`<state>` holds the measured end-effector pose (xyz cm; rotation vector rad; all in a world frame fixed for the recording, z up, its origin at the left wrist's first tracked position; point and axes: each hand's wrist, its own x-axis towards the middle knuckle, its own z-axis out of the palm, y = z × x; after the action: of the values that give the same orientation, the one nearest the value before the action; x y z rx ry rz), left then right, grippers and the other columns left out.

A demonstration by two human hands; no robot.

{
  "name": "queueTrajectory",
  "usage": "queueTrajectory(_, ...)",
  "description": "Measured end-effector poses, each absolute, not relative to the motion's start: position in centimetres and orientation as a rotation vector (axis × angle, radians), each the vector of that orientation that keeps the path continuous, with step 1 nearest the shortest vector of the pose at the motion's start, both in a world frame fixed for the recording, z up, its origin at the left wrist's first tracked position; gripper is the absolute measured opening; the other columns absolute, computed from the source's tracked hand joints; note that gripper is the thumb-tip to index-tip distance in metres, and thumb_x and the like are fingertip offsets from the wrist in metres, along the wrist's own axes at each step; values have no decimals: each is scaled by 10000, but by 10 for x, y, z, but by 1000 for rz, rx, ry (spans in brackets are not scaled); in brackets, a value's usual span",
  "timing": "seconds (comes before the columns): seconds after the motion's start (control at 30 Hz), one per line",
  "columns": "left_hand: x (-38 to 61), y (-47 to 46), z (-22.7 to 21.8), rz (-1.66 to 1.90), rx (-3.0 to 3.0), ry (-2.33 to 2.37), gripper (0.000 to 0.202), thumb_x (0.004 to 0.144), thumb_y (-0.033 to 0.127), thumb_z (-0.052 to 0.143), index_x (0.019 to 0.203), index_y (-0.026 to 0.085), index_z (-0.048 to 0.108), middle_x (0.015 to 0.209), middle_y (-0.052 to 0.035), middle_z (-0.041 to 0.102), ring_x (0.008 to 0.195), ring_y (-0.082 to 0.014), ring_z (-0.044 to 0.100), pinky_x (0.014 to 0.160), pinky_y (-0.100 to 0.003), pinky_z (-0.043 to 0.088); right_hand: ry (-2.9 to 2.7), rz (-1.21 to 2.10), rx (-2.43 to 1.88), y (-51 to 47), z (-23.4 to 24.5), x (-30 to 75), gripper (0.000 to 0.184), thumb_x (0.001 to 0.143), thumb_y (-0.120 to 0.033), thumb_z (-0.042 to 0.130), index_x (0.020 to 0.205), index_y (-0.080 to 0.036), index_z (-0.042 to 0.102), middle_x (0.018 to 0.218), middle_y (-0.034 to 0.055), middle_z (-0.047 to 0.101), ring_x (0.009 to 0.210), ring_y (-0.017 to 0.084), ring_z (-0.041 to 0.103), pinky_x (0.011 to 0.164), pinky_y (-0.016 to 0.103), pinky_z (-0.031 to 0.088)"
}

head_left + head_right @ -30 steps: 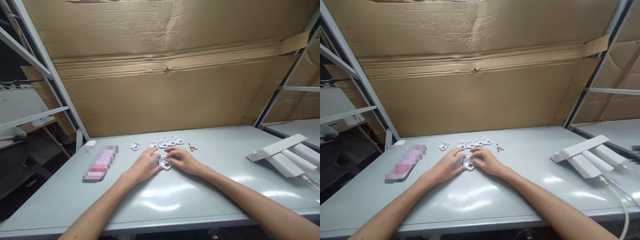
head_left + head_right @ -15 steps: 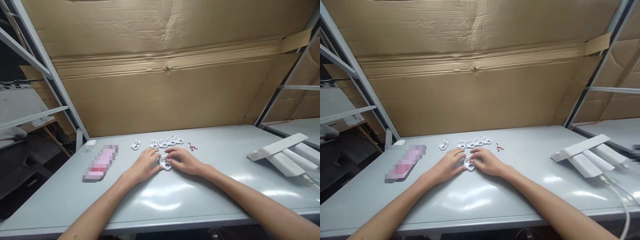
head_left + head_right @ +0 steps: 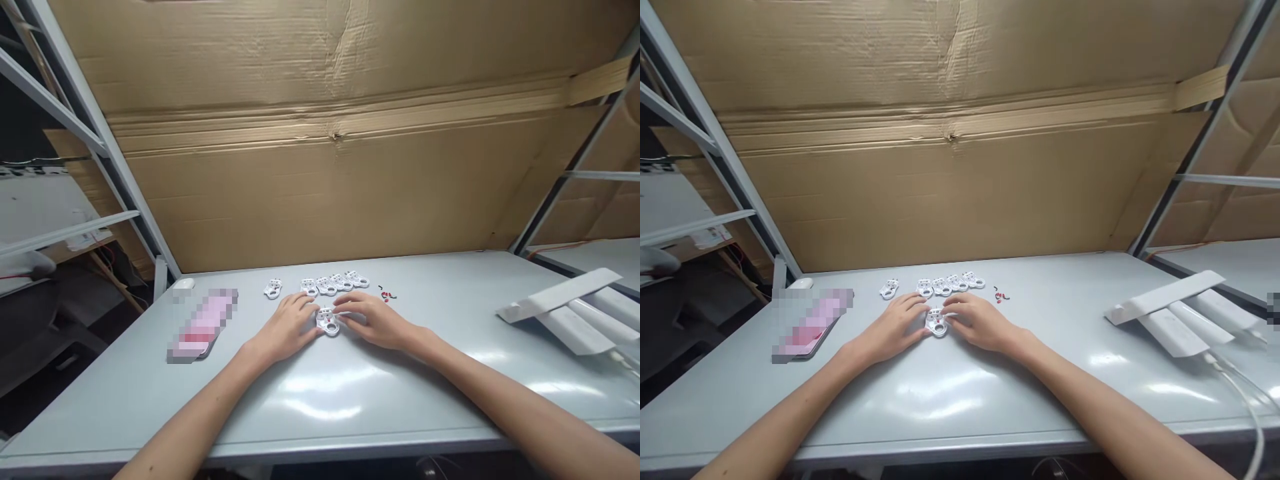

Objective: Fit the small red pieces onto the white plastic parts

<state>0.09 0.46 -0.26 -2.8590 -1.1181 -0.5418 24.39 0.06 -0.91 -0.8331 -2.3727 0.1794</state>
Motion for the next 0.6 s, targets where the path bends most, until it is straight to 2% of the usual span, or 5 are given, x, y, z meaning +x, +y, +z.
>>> queueTrajectory(0.27, 9, -3, -3, -587, -2878, -1124, 445, 873, 436, 655, 1234, 194, 563, 1320, -137, 568, 1289, -327, 461, 1073, -500, 390, -2408, 285, -827, -1, -6, 244, 278, 939, -230, 516, 1162, -229, 683, 1138, 98, 697, 1033, 228, 641, 888, 388, 520)
queueTrajectory(0.47, 14, -5, -4, -613, -2858, -1166, 359, 894, 403, 629, 1182, 194, 582, 1267, -119, 601, 1266, -303, 483, 1067, -469, 403, -2426, 450, -883, -5, -2, 242, 327, 943, -254, 519, 1248, -250, 636, 1147, 85, 713, 1000, 235, 658, 877, 390, 509)
queueTrajectory(0.6, 8, -5, 5, -511, -2795, -1270, 329, 891, 416, 615, 1135, 196, 614, 1238, -111, 615, 1279, -319, 465, 1076, -493, 386, -2425, 478, -925, -6, -2, 242, 338, 940, -286, 520, 1257, -229, 624, 1191, 97, 694, 1040, 244, 648, 900, 397, 505)
